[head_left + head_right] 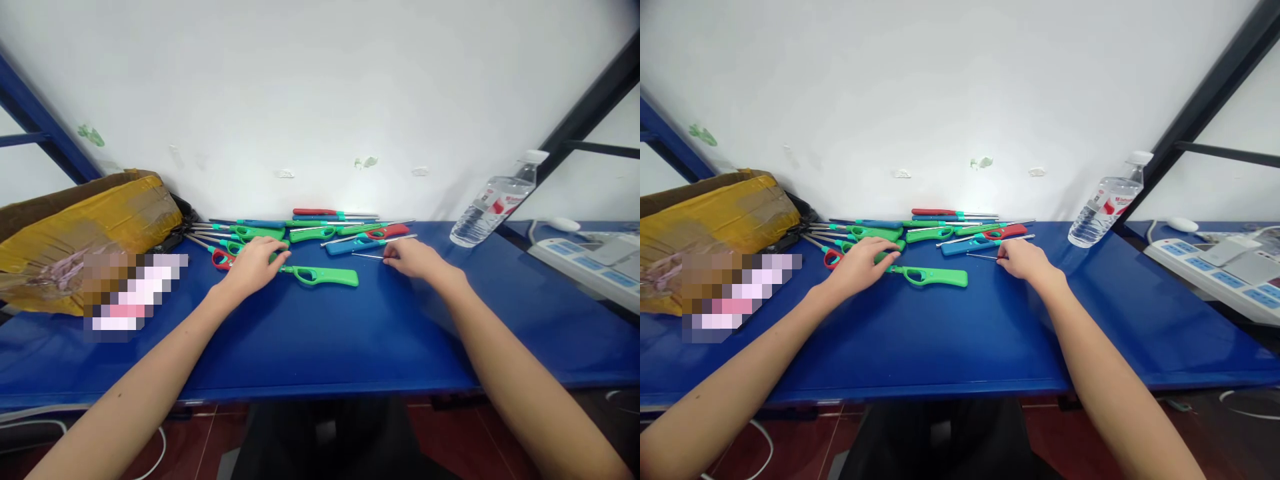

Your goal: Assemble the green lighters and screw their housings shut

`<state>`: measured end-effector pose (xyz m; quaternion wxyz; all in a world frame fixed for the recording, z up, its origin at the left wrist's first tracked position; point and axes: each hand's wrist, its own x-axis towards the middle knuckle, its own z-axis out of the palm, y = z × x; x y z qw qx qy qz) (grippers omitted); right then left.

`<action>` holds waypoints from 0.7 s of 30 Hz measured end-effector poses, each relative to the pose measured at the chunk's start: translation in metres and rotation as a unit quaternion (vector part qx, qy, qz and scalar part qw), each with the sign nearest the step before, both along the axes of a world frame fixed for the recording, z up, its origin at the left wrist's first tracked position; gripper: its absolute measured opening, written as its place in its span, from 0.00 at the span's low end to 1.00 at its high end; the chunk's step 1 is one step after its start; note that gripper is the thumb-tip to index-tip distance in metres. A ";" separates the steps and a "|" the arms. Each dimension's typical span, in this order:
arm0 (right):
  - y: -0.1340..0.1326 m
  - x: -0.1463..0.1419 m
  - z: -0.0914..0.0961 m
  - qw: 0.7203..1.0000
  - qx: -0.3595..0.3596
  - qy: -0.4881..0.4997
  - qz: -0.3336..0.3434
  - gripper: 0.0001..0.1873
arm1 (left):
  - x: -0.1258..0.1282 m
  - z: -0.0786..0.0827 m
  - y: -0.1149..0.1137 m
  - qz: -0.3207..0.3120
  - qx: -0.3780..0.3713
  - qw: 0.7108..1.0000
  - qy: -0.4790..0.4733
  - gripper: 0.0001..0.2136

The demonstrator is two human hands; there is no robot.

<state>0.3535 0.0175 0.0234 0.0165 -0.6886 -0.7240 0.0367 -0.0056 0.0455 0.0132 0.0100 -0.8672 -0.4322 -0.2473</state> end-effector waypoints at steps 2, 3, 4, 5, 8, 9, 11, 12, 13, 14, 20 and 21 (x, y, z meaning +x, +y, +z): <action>0.000 -0.002 0.000 1.000 -0.008 0.012 0.019 0.05 | -0.008 0.003 0.009 0.001 -0.005 1.000 0.011 0.18; 0.001 -0.003 0.000 0.999 -0.012 0.018 0.033 0.05 | -0.010 0.003 0.011 -0.010 -0.015 1.000 0.021 0.18; 0.001 -0.005 0.000 0.999 -0.012 0.025 0.047 0.05 | -0.012 0.004 0.013 -0.028 -0.025 0.999 0.032 0.18; 0.001 -0.006 0.000 0.998 -0.011 0.031 0.059 0.05 | -0.012 0.005 0.013 -0.045 -0.031 0.998 0.044 0.19; 0.000 -0.010 -0.001 0.996 -0.003 0.041 0.081 0.05 | -0.009 0.006 0.011 -0.069 -0.026 0.994 0.080 0.24; -0.001 -0.011 -0.002 0.996 0.001 0.042 0.084 0.05 | -0.008 0.007 0.010 -0.068 -0.021 0.993 0.091 0.24; -0.002 -0.014 -0.002 0.994 0.011 0.048 0.093 0.04 | -0.007 0.006 0.008 -0.062 -0.018 0.992 0.110 0.25; -0.003 -0.016 -0.002 0.993 0.017 0.054 0.100 0.04 | -0.006 0.006 0.008 -0.059 -0.021 0.991 0.116 0.25; -0.004 -0.018 -0.001 0.992 0.022 0.063 0.109 0.04 | -0.006 0.005 0.008 -0.057 -0.025 0.991 0.121 0.25; -0.005 -0.021 -0.001 0.989 0.027 0.076 0.120 0.04 | -0.005 0.005 0.007 -0.057 -0.029 0.990 0.123 0.25; -0.011 -0.040 -0.003 0.971 0.077 0.160 0.158 0.05 | 0.004 0.001 -0.001 -0.112 -0.075 0.989 0.067 0.23; -0.011 -0.042 -0.004 0.970 0.083 0.164 0.160 0.05 | 0.005 0.001 -0.003 -0.119 -0.087 0.988 0.055 0.23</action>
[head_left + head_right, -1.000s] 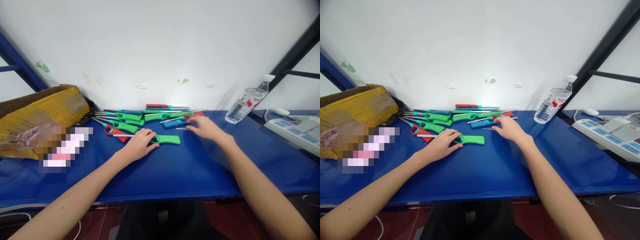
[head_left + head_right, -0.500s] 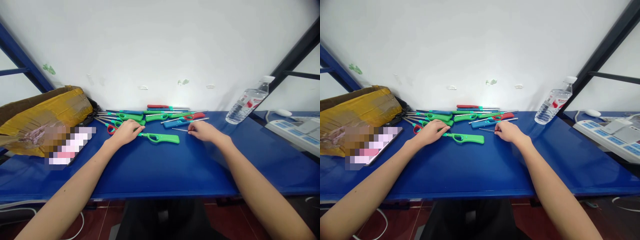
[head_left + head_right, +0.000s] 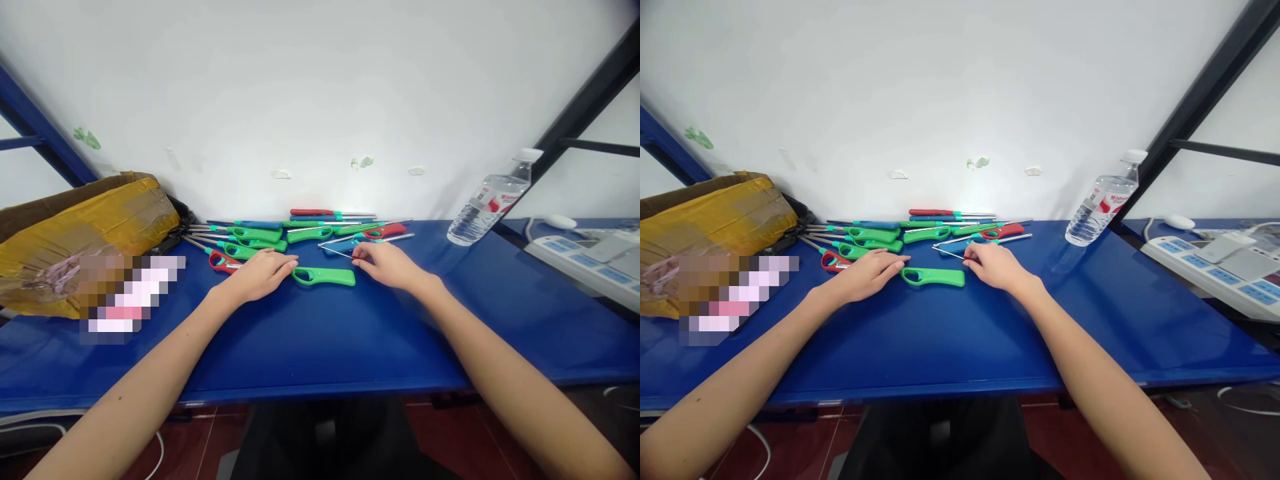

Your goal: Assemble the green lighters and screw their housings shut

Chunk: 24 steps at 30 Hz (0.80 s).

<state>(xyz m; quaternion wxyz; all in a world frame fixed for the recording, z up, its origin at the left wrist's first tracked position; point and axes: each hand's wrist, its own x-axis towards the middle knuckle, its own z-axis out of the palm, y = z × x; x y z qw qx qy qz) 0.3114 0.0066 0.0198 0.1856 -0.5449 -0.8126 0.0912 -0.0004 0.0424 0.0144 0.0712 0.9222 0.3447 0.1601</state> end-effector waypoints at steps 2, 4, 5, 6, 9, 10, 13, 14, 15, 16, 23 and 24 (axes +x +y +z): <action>0.000 -0.003 -0.002 1.000 0.005 0.004 0.001 0.05 | 0.002 0.000 -0.002 -0.005 -0.022 1.000 -0.022 0.23; 0.000 -0.005 -0.004 1.000 0.011 0.004 0.001 0.06 | 0.003 0.000 -0.002 0.006 -0.022 0.999 -0.050 0.23; -0.001 -0.007 -0.004 1.000 0.019 0.006 0.001 0.06 | 0.002 0.000 0.000 0.020 -0.010 0.998 -0.064 0.22; -0.001 -0.009 -0.005 0.999 0.031 0.009 0.003 0.07 | 0.002 0.000 0.002 0.036 0.010 0.996 -0.078 0.21; -0.001 -0.019 -0.009 0.997 0.077 0.030 0.012 0.08 | -0.002 0.000 0.011 0.069 0.061 0.992 -0.084 0.17; -0.001 -0.022 -0.010 0.996 0.085 0.039 0.015 0.08 | -0.004 0.000 0.013 0.068 0.061 0.993 -0.073 0.17; -0.002 -0.029 -0.013 0.995 0.073 0.068 0.028 0.09 | -0.008 0.001 0.015 0.051 0.048 0.996 -0.048 0.17; -0.002 -0.031 -0.013 0.995 0.065 0.075 0.031 0.08 | -0.008 0.002 0.014 0.042 0.045 0.997 -0.046 0.17; -0.003 -0.031 -0.014 0.994 0.060 0.080 0.032 0.08 | -0.008 0.002 0.012 0.033 0.042 0.998 -0.047 0.17; -0.004 -0.032 -0.015 0.994 0.059 0.083 0.029 0.08 | -0.007 0.003 0.009 0.023 0.039 0.998 -0.049 0.17; -0.010 -0.040 -0.025 0.993 0.086 0.064 0.048 0.09 | -0.004 0.001 -0.001 -0.005 0.017 0.998 -0.056 0.15; -0.011 -0.041 -0.026 0.993 0.084 0.059 0.056 0.09 | -0.006 0.000 0.002 0.011 0.026 0.998 -0.059 0.14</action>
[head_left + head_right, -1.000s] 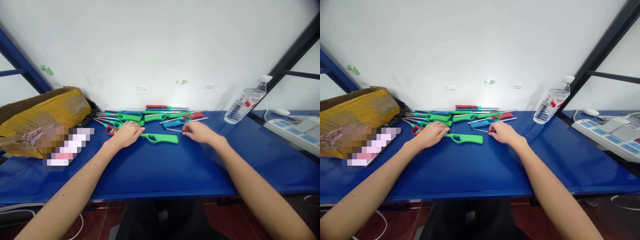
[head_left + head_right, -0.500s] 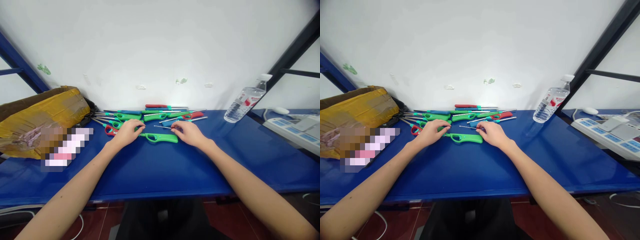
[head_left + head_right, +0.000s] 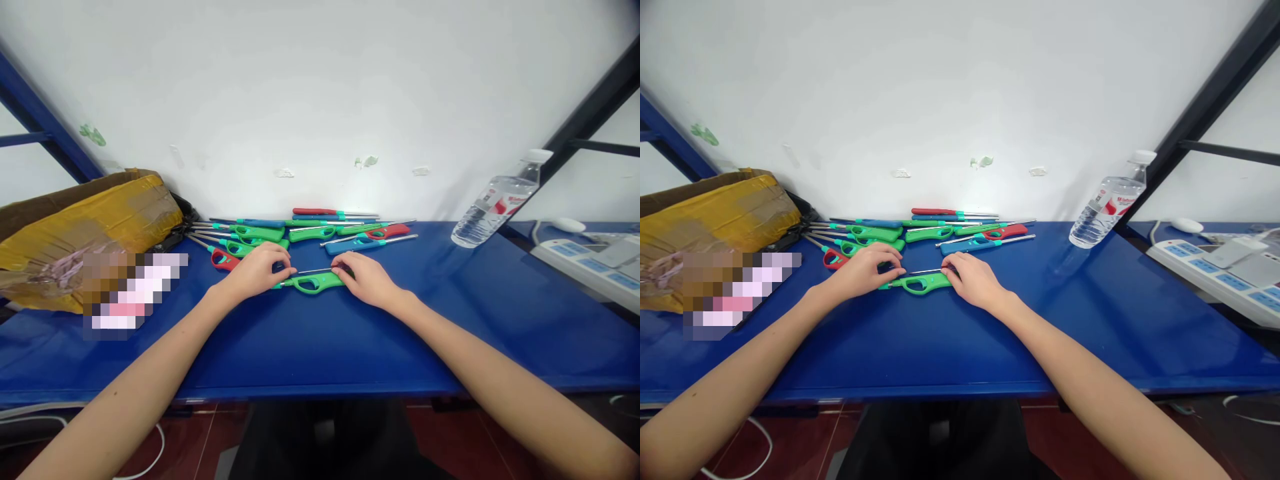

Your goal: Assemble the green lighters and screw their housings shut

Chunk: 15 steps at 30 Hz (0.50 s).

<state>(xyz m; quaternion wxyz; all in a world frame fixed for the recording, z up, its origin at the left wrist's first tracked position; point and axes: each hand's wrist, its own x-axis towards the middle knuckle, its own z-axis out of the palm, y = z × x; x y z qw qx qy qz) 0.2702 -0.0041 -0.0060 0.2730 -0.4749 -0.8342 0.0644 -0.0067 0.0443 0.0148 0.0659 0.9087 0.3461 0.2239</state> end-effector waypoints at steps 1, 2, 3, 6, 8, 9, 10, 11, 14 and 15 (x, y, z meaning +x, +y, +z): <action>0.000 -0.001 -0.001 1.000 -0.001 -0.004 0.004 0.09 | -0.003 -0.001 0.003 0.014 0.009 1.000 0.005 0.14; -0.001 -0.002 -0.002 1.000 -0.003 -0.006 0.005 0.09 | -0.007 -0.002 0.007 0.030 0.019 0.999 0.007 0.14; -0.001 -0.002 -0.002 1.000 -0.004 -0.007 0.005 0.09 | -0.011 -0.004 0.011 0.046 0.027 0.998 0.017 0.14; -0.001 -0.002 -0.001 1.000 -0.007 -0.006 0.007 0.09 | -0.020 -0.008 0.020 0.058 0.026 0.997 0.050 0.13; -0.001 -0.001 -0.001 1.000 -0.009 -0.006 0.008 0.09 | -0.021 -0.011 0.023 0.055 0.019 0.997 0.056 0.12; -0.001 -0.001 -0.001 1.000 -0.010 -0.006 0.008 0.09 | -0.021 -0.012 0.024 0.055 0.017 0.997 0.056 0.12; -0.001 -0.001 0.000 1.000 -0.010 -0.006 0.007 0.08 | -0.020 -0.012 0.024 0.056 0.016 0.997 0.058 0.11; -0.001 -0.001 0.000 1.000 -0.010 -0.006 0.006 0.08 | -0.020 -0.013 0.024 0.058 0.017 0.996 0.061 0.11; -0.001 -0.002 0.000 1.000 -0.010 -0.007 0.006 0.08 | -0.018 -0.013 0.023 0.056 0.033 0.995 0.080 0.11; -0.001 -0.002 0.000 1.000 -0.009 -0.007 0.006 0.08 | -0.018 -0.013 0.023 0.052 0.042 0.994 0.086 0.11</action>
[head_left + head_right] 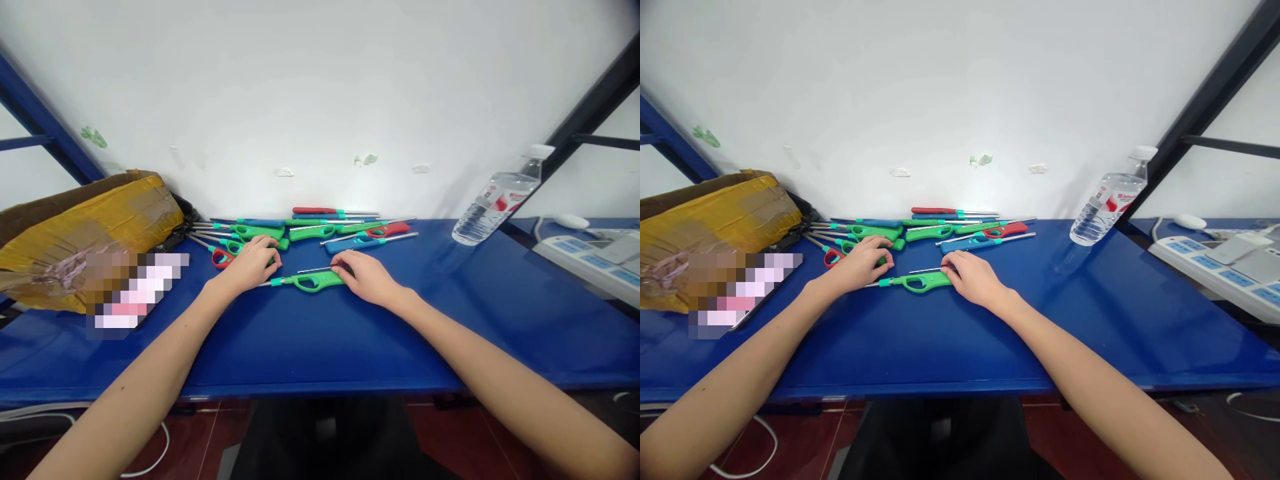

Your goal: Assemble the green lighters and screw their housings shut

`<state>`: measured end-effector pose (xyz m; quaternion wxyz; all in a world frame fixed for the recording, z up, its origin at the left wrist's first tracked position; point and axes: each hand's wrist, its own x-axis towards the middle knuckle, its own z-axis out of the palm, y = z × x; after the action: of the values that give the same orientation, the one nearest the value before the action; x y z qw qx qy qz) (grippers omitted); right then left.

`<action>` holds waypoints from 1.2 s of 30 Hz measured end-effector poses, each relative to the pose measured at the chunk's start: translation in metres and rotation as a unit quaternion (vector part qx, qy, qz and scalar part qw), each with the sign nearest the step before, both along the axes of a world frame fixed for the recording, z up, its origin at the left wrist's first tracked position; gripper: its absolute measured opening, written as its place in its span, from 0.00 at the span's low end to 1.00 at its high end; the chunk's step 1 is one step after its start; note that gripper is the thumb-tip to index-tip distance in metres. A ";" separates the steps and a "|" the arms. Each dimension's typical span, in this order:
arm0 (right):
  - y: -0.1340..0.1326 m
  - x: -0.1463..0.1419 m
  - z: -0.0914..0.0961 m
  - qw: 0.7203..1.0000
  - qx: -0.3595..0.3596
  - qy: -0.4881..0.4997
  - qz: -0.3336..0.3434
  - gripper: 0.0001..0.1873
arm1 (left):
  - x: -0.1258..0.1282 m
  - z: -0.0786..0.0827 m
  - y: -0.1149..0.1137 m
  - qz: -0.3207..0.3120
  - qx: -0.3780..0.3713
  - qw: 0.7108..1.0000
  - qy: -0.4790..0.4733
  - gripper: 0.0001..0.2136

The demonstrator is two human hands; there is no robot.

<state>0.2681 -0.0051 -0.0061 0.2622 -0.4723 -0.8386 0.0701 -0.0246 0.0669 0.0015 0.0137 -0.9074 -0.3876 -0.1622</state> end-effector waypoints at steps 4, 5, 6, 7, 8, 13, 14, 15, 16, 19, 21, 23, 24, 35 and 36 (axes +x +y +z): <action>0.001 0.000 0.000 1.000 0.004 -0.005 0.000 0.09 | 0.001 0.000 -0.003 -0.008 0.019 1.000 0.020 0.11; 0.001 0.000 0.001 1.000 0.005 -0.006 -0.001 0.09 | 0.002 0.001 -0.004 -0.006 0.021 1.000 0.022 0.11; 0.001 0.000 0.001 1.000 0.007 -0.006 -0.002 0.09 | 0.002 0.002 -0.005 -0.004 0.022 1.000 0.021 0.11; 0.001 0.000 0.001 1.000 0.010 -0.005 -0.003 0.09 | 0.003 0.003 -0.006 -0.002 0.025 1.000 0.016 0.11; 0.001 0.001 0.002 1.000 0.015 -0.003 -0.005 0.09 | 0.005 0.005 -0.007 -0.002 0.026 1.000 0.005 0.12; 0.003 0.006 0.007 0.999 0.036 0.017 -0.031 0.09 | 0.018 0.018 -0.018 -0.011 -0.022 0.992 -0.124 0.10; 0.004 0.008 0.009 0.998 0.040 0.020 -0.035 0.10 | 0.022 0.020 -0.020 0.016 -0.043 0.985 -0.164 0.10; 0.005 0.009 0.011 0.998 0.045 0.024 -0.038 0.10 | 0.026 0.022 -0.022 0.036 -0.079 0.976 -0.199 0.11; 0.005 0.011 0.013 0.998 0.049 0.028 -0.042 0.09 | 0.030 0.023 -0.024 0.043 -0.121 0.962 -0.239 0.12; 0.006 0.015 0.017 0.996 0.053 0.047 -0.055 0.09 | 0.041 0.022 -0.027 0.024 -0.243 0.909 -0.338 0.17; 0.006 0.016 0.018 0.995 0.050 0.057 -0.060 0.08 | 0.045 0.019 -0.027 0.021 -0.278 0.888 -0.366 0.18; 0.006 0.016 0.018 0.995 0.048 0.066 -0.056 0.08 | 0.047 0.017 -0.027 0.030 -0.290 0.874 -0.387 0.18; 0.006 0.016 0.018 0.995 0.048 0.071 -0.052 0.08 | 0.047 0.017 -0.027 0.037 -0.293 0.867 -0.402 0.18; 0.000 0.007 0.024 0.983 0.024 0.184 -0.016 0.07 | 0.049 0.017 -0.033 0.061 -0.373 0.761 -0.528 0.22; -0.001 0.006 0.025 0.982 0.023 0.189 -0.013 0.07 | 0.050 0.016 -0.034 0.064 -0.386 0.747 -0.538 0.22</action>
<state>0.2741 -0.0062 0.0188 0.4278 -0.4557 -0.7687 0.1357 0.0253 0.0331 0.0174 -0.5381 -0.5709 -0.4176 -0.4584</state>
